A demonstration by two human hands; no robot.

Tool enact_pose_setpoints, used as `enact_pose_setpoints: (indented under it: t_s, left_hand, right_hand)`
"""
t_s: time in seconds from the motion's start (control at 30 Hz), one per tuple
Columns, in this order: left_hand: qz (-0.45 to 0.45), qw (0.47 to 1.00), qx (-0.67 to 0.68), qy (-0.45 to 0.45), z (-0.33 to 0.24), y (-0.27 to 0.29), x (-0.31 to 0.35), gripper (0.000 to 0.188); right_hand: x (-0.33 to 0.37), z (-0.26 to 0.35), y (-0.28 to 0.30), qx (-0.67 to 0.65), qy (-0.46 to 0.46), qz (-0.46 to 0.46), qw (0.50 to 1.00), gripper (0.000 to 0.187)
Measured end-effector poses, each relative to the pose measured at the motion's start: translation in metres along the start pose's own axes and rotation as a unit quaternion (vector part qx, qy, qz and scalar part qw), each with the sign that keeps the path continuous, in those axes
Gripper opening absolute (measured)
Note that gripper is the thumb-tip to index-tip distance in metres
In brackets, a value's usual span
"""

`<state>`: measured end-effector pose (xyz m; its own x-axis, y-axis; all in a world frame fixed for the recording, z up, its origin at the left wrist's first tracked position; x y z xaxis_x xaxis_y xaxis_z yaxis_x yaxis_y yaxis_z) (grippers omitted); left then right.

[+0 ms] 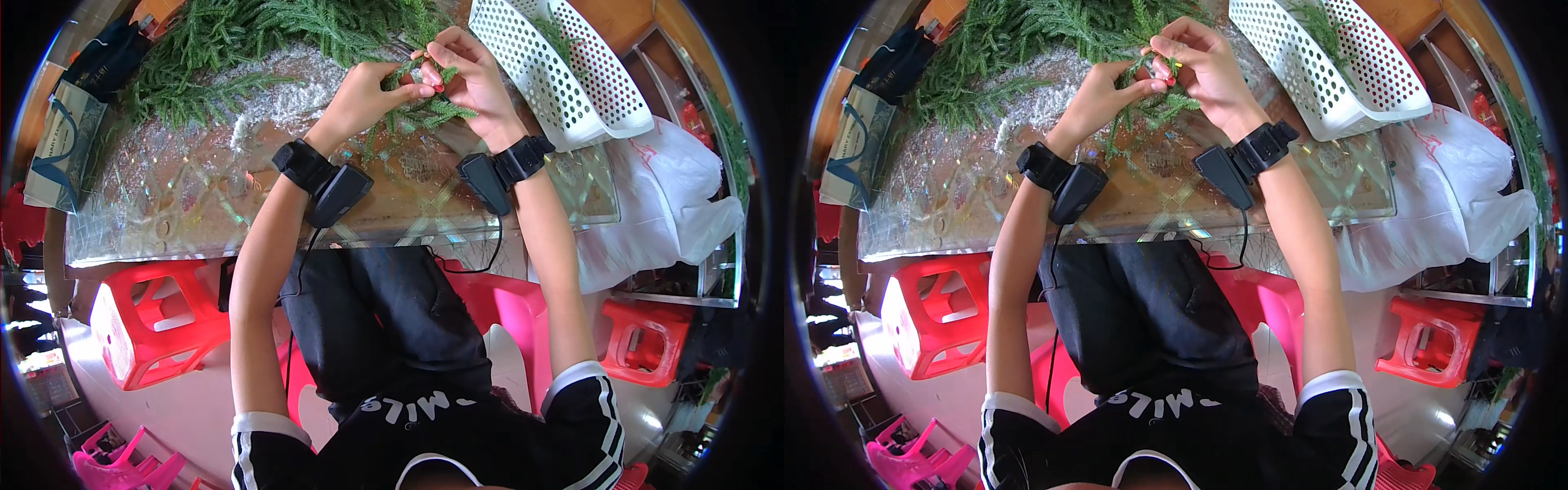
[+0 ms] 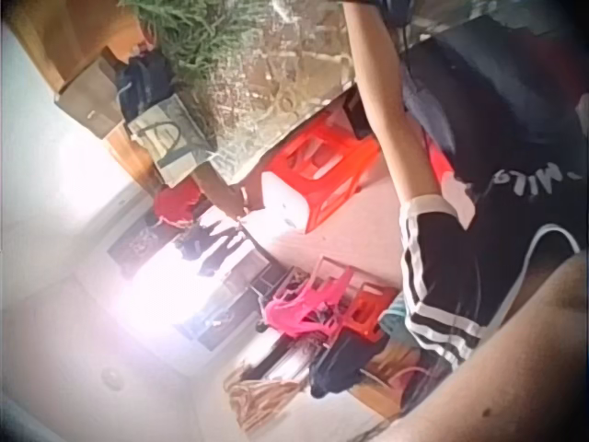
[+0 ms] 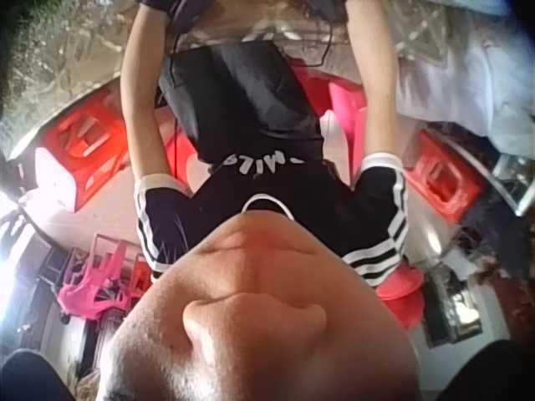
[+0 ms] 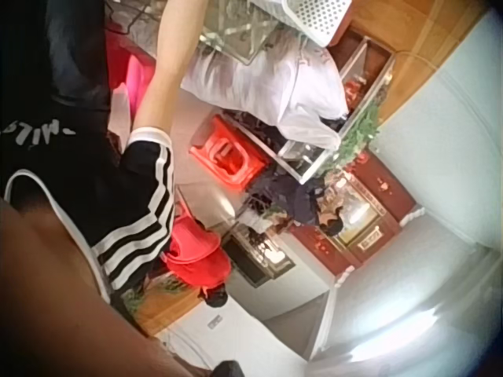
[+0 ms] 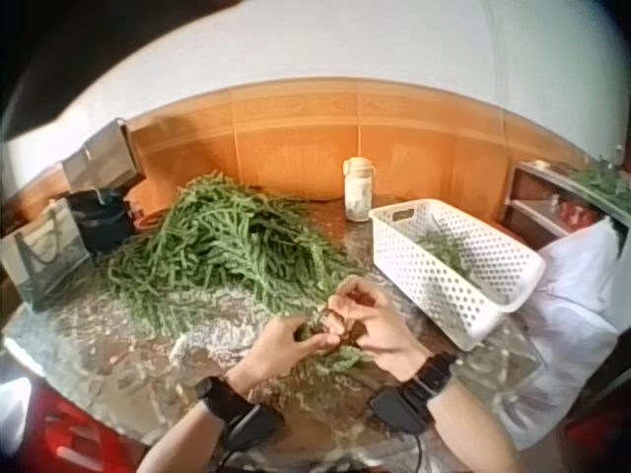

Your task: Trimming and sorting green plant stems into a plastic basket.

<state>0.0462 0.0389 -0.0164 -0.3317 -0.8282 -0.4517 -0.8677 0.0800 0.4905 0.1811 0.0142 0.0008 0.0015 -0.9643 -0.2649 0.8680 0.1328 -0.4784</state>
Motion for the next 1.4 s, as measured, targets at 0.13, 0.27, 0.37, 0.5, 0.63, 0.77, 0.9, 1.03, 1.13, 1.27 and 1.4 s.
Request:
enact_pose_setpoints:
  t_s: [0.13,0.27,0.37,0.5,0.63,0.77,0.9,1.03,1.13,1.27,1.4]
  left_hand:
    - [-0.001,0.999,0.021,0.026,0.002,-0.001,0.000,0.046]
    - [-0.001,0.999,0.028,0.039,0.006,-0.002,0.001,0.046]
    - [-0.013,0.999,0.037,0.000,0.003,0.000,0.001,0.044]
    - [0.001,1.000,0.024,0.016,-0.002,0.002,0.000,0.041]
    - [0.001,0.999,0.033,0.017,-0.001,0.000,0.001,0.038]
    - [0.004,0.999,0.030,0.027,-0.002,0.000,0.000,0.038]
    - [0.004,0.999,0.032,0.031,-0.004,0.001,0.001,0.039]
    - [-0.004,0.999,0.029,0.026,-0.003,0.002,0.000,0.040]
    - [0.002,0.999,0.022,0.035,-0.002,0.001,0.000,0.041]
    - [0.000,0.999,0.023,0.039,-0.003,0.001,0.001,0.043]
    - [0.001,0.999,0.026,0.041,-0.005,0.002,0.001,0.044]
  right_hand:
    - [0.000,0.000,0.001,0.002,0.007,-0.004,1.000,0.008]
    - [0.000,0.000,0.001,0.008,0.009,-0.008,1.000,0.008]
    - [0.001,-0.002,0.001,-0.002,-0.009,-0.009,1.000,0.008]
    - [0.000,-0.005,0.003,-0.008,-0.037,-0.029,0.999,0.015]
    - [-0.002,-0.015,0.009,-0.078,-0.060,-0.056,0.994,0.017]
    - [-0.001,-0.017,0.011,-0.086,-0.070,-0.060,0.992,0.018]
    - [-0.002,-0.018,0.010,-0.085,-0.065,-0.064,0.992,0.018]
    - [0.000,-0.018,0.009,-0.090,-0.072,-0.072,0.991,0.018]
    - [0.000,-0.018,0.010,-0.088,-0.070,-0.073,0.991,0.018]
    - [0.001,-0.018,0.009,-0.097,-0.078,-0.070,0.990,0.018]
    - [0.000,-0.018,0.010,-0.095,-0.081,-0.071,0.990,0.018]
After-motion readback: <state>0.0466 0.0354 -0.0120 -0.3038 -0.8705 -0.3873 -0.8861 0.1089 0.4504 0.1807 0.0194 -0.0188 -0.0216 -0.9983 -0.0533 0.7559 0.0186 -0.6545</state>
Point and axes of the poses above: each hand's wrist, its own x-axis away from the middle knuckle, its own y-axis out of the back of the hand, z = x × y, the point moved 5 cm from there along -x, towards the middle knuckle, and after that the axes turned 15 degrees about -z, right-handed, at the moved point
